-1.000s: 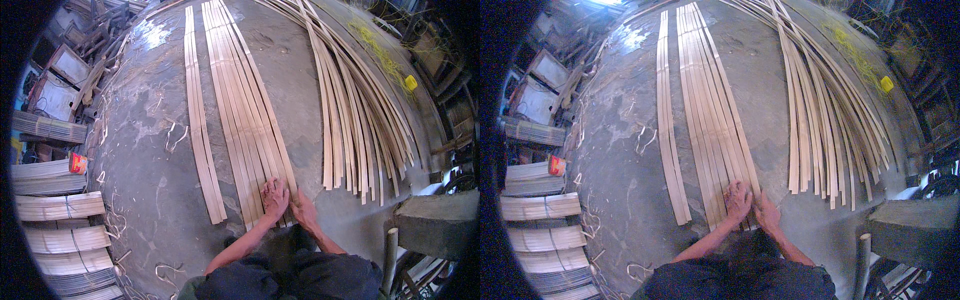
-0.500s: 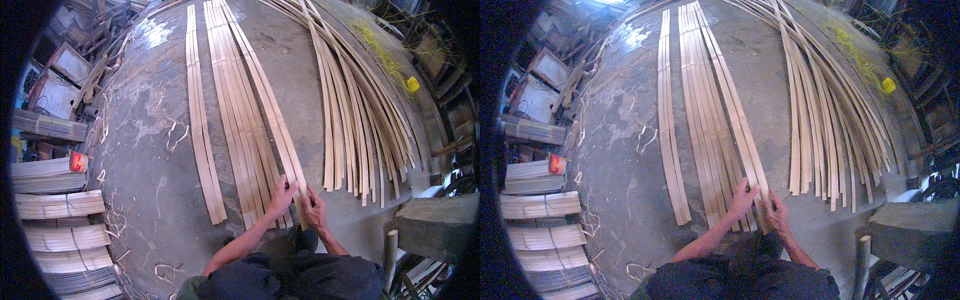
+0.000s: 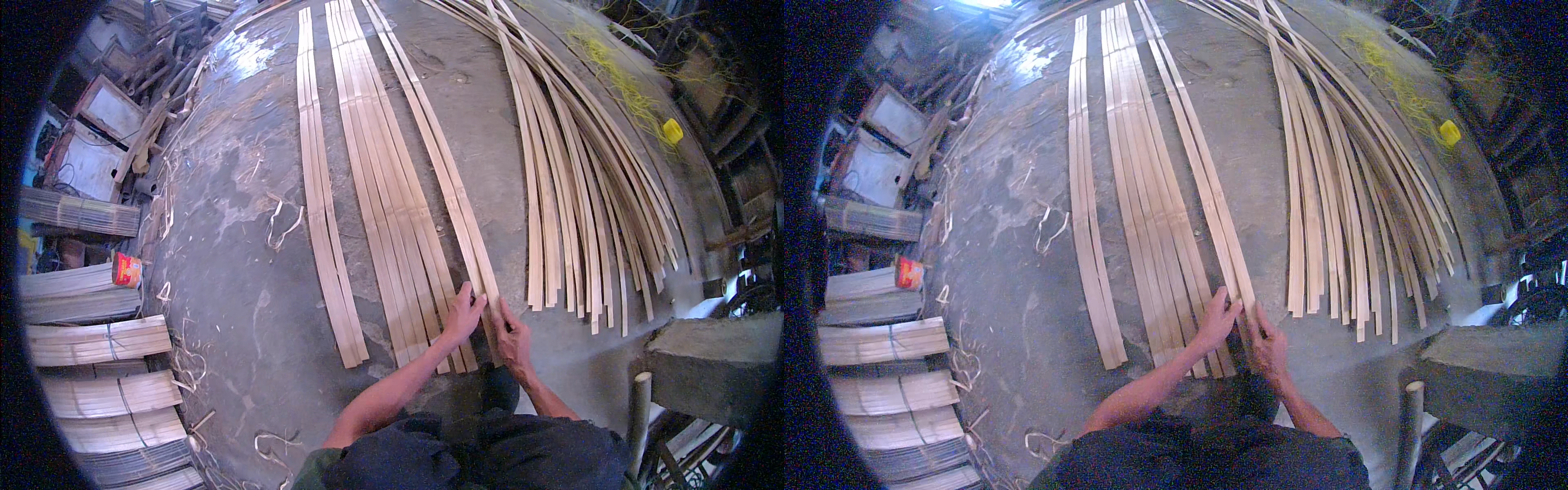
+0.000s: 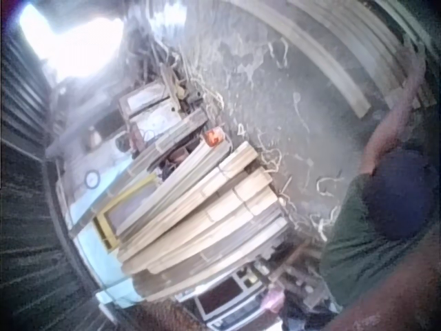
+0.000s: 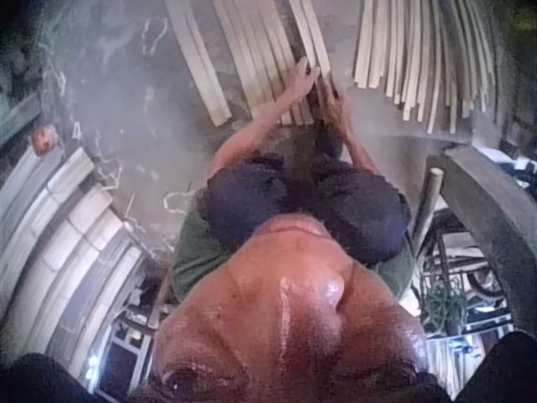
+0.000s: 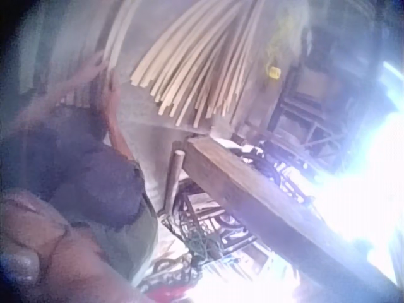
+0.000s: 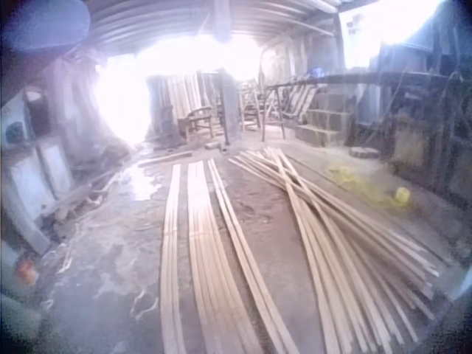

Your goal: The person sits on the floor and arranges long thin wooden strips into a neat pile. They repeatedly pick up strips, align them, and place them back down. The person then stands and walks toward a workbench area.

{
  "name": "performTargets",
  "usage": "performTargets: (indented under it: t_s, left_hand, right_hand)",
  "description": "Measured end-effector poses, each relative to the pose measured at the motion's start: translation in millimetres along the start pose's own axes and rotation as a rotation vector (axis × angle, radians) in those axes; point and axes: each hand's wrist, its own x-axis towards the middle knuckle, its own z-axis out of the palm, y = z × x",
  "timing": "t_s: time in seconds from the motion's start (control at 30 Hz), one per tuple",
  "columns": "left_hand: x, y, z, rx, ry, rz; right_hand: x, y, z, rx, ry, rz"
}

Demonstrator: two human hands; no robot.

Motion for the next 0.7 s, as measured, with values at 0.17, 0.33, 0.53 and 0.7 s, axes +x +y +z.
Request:
performTargets:
  t_s: [0.17, 0.33, 0.53, 0.7]
  left_hand:
    - [9.3, 8.5, -2.0, -0.104, -0.065, -0.048]
    - [6.5, 18.8, -1.8, -0.150, -0.096, -0.102]
    - [14.1, 13.9, 7.4, -0.076, -0.106, -0.122]
    - [20.4, 37.8, -10.9, 0.127, -0.304, -0.241]
  right_hand:
    - [8.4, 16.8, -7.1, 0.076, 0.025, -0.049]
    - [2.9, 11.8, -7.2, -0.066, 0.054, -0.056]
    - [15.7, 24.0, -15.9, -0.242, 0.006, -0.038]
    - [18.7, 31.1, -20.6, -0.244, 0.046, -0.136]
